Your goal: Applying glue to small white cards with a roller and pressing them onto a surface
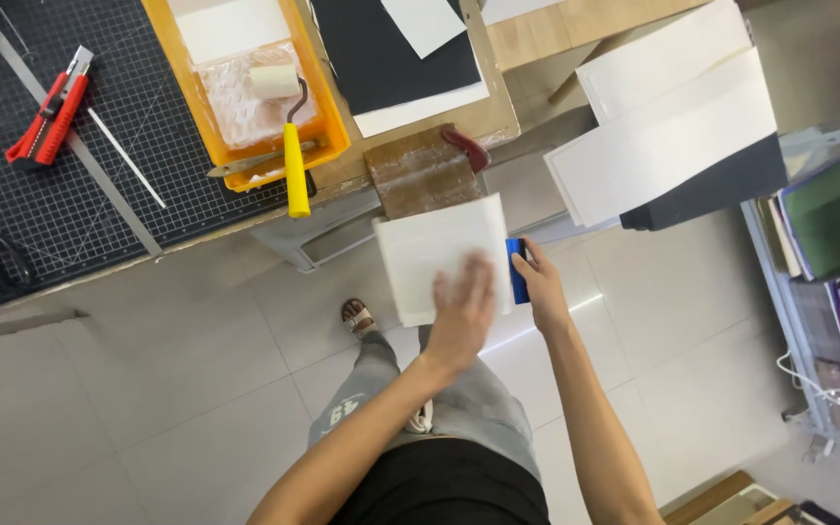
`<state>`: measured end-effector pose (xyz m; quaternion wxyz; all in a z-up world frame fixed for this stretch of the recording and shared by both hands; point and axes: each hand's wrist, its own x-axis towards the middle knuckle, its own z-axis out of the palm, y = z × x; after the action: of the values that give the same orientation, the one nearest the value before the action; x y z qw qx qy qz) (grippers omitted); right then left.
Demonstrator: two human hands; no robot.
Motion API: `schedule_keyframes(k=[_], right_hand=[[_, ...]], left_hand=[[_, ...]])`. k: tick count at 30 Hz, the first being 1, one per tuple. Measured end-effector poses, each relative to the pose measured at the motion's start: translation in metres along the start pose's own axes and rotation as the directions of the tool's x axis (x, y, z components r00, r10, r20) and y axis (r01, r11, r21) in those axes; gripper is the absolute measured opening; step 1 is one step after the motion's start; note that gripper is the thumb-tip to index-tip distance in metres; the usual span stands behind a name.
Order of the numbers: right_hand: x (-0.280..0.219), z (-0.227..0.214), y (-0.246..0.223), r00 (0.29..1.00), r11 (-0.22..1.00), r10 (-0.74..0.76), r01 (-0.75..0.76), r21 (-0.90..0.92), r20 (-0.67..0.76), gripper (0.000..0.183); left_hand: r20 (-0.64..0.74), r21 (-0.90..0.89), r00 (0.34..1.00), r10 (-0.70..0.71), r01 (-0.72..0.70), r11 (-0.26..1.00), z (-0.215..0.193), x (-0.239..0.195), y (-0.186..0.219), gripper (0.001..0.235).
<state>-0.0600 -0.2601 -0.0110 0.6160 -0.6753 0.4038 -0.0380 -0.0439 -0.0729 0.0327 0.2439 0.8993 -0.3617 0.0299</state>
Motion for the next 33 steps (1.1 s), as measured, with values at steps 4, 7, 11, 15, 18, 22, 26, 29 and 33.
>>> schedule_keyframes(k=[4, 7, 11, 15, 18, 22, 26, 29, 33], right_hand=[[0.013, 0.014, -0.006, 0.977, 0.987, 0.107, -0.126, 0.100, 0.183, 0.050], [0.015, -0.001, -0.011, 0.973, 0.993, 0.058, -0.079, 0.085, 0.224, 0.054], [-0.022, -0.027, -0.058, 0.941, 0.914, -0.299, 0.330, -0.236, 0.158, 0.057], [0.002, -0.031, -0.024, 0.587, 0.301, -0.689, 0.765, -0.569, 0.425, 0.043], [0.041, -0.001, -0.045, 0.390, 0.099, -0.771, 0.854, -0.510, 0.504, 0.039], [0.080, 0.036, -0.084, 0.341, 0.070, -0.788, 0.877, -0.475, 0.513, 0.041], [0.032, 0.004, -0.067, 0.450, 0.217, -0.706, 0.873, -0.438, 0.547, 0.046], [0.016, 0.006, -0.059, 0.399, 0.141, -0.663, 0.897, -0.418, 0.633, 0.037], [0.062, 0.065, -0.099, 0.273, 0.039, -0.743, 0.929, -0.368, 0.611, 0.043]], left_hand=[[0.135, 0.237, 0.990, -0.043, 0.010, 0.971, 0.007, 0.016, 0.003, 0.091], [0.174, 0.277, 0.968, -0.182, 0.129, 0.952, 0.007, 0.019, -0.013, 0.071], [0.102, 0.343, 0.972, -0.212, 0.165, 0.925, 0.009, 0.020, -0.014, 0.071], [0.088, 0.330, 0.963, -0.256, 0.215, 0.919, 0.013, 0.022, -0.012, 0.075], [0.073, 0.329, 0.961, -0.266, 0.229, 0.916, 0.013, 0.023, -0.013, 0.078], [0.161, 0.309, 0.945, -0.284, 0.225, 0.924, 0.017, 0.025, -0.013, 0.100], [0.307, 0.063, 0.894, -0.328, 0.324, 0.944, -0.020, 0.030, -0.014, 0.112], [0.256, -0.153, 0.877, -0.407, 0.452, 0.879, -0.038, 0.013, -0.024, 0.128], [0.092, -0.171, 0.864, -0.496, 0.504, 0.846, -0.037, -0.011, -0.032, 0.110]])
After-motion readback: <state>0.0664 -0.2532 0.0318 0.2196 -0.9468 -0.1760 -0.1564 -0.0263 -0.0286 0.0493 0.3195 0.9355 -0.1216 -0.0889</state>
